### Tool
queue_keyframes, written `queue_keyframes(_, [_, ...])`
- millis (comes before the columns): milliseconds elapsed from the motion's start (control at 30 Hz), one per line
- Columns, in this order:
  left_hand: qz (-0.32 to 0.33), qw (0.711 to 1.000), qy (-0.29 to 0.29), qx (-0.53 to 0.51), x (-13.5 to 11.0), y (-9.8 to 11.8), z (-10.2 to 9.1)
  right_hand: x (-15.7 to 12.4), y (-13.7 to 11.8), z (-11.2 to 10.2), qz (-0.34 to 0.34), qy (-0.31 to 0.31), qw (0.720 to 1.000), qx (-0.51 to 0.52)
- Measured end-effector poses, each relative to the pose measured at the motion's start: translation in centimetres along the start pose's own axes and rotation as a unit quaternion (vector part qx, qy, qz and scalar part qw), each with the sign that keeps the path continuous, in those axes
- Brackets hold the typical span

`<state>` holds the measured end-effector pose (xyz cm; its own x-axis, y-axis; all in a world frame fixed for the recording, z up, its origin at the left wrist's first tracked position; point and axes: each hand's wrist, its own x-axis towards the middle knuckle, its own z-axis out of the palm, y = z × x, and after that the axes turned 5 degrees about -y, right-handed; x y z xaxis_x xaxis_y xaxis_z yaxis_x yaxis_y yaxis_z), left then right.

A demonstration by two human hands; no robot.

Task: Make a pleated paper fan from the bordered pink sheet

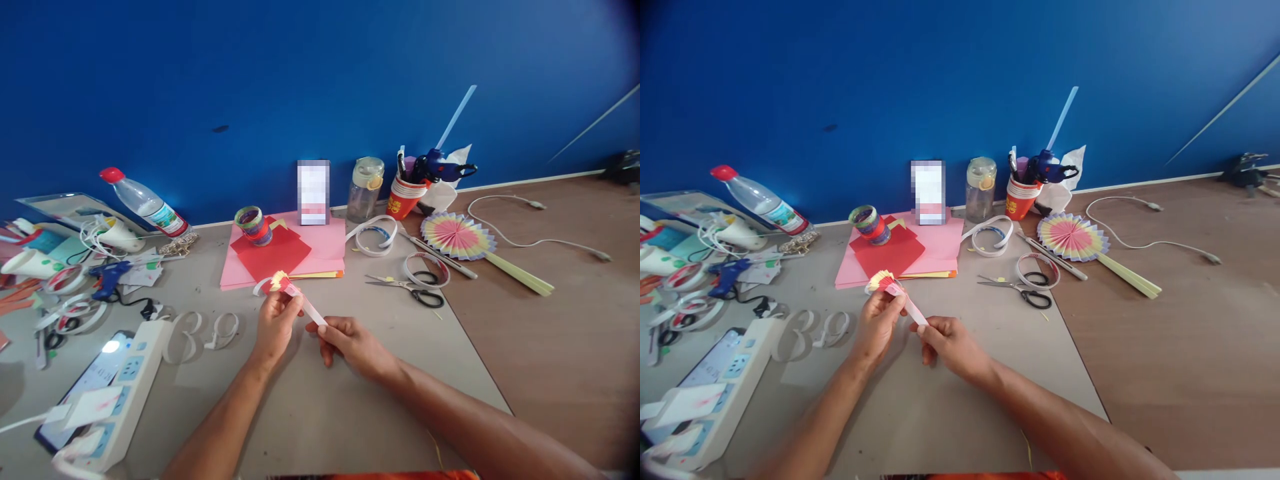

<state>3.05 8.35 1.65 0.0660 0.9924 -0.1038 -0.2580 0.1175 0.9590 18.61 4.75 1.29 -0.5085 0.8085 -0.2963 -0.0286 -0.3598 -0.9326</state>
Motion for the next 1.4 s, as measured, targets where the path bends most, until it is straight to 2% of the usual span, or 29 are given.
queue_keyframes(100, [0.019,1.0,-0.008,0.015,-0.3,0.1,0.2,0.2,0.2,0.1,0.001,-0.01,0.998,0.061])
queue_keyframes(267, [0.003,0.997,-0.07,0.044,-0.7,0.6,0.5,0.4,0.8,0.0,0.001,-0.019,0.992,0.122])
queue_keyframes(433, [-0.006,0.994,-0.046,0.101,-0.8,0.4,0.4,0.3,0.8,-0.3,-0.013,-0.051,0.989,0.138])
queue_keyframes(533, [-0.015,0.992,-0.048,0.112,-0.7,0.2,0.3,0.2,0.5,-0.4,-0.016,-0.025,0.994,0.109])
queue_keyframes(667, [-0.018,0.991,-0.053,0.122,-0.8,0.2,0.5,0.4,0.2,-0.3,-0.047,0.024,0.999,-0.001])
queue_keyframes(767, [-0.018,0.988,-0.064,0.138,-1.0,0.2,0.9,0.6,0.2,-0.1,-0.032,0.061,0.997,-0.033])
queue_keyframes(833, [0.001,0.98,-0.071,0.187,-1.1,0.1,1.0,0.7,0.2,-0.1,-0.005,0.068,0.998,-0.015])
queue_keyframes(933, [0.069,0.951,-0.057,0.295,-1.2,-0.2,0.8,0.8,0.2,-0.1,0.017,0.059,0.998,0.028])
queue_keyframes(1033, [0.098,0.937,-0.041,0.332,-1.1,-0.6,0.6,0.7,0.2,-0.2,0.017,0.043,0.998,0.052])
queue_keyframes(1133, [0.091,0.939,-0.042,0.328,-1.1,-0.7,0.4,0.6,0.1,-0.3,0.014,0.026,0.997,0.07])
queue_keyframes(1200, [0.072,0.948,-0.062,0.303,-1.0,-0.6,0.4,0.5,0.1,-0.4,0.014,0.015,0.995,0.093])
queue_keyframes(1300, [0.005,0.981,-0.128,0.147,-0.9,-0.1,0.4,0.5,0.1,-0.7,0.024,-0.021,0.984,0.174])
queue_keyframes(1400, [-0.045,0.986,-0.157,-0.029,-0.7,0.4,0.1,0.4,0.0,-1.0,0.04,-0.063,0.972,0.225])
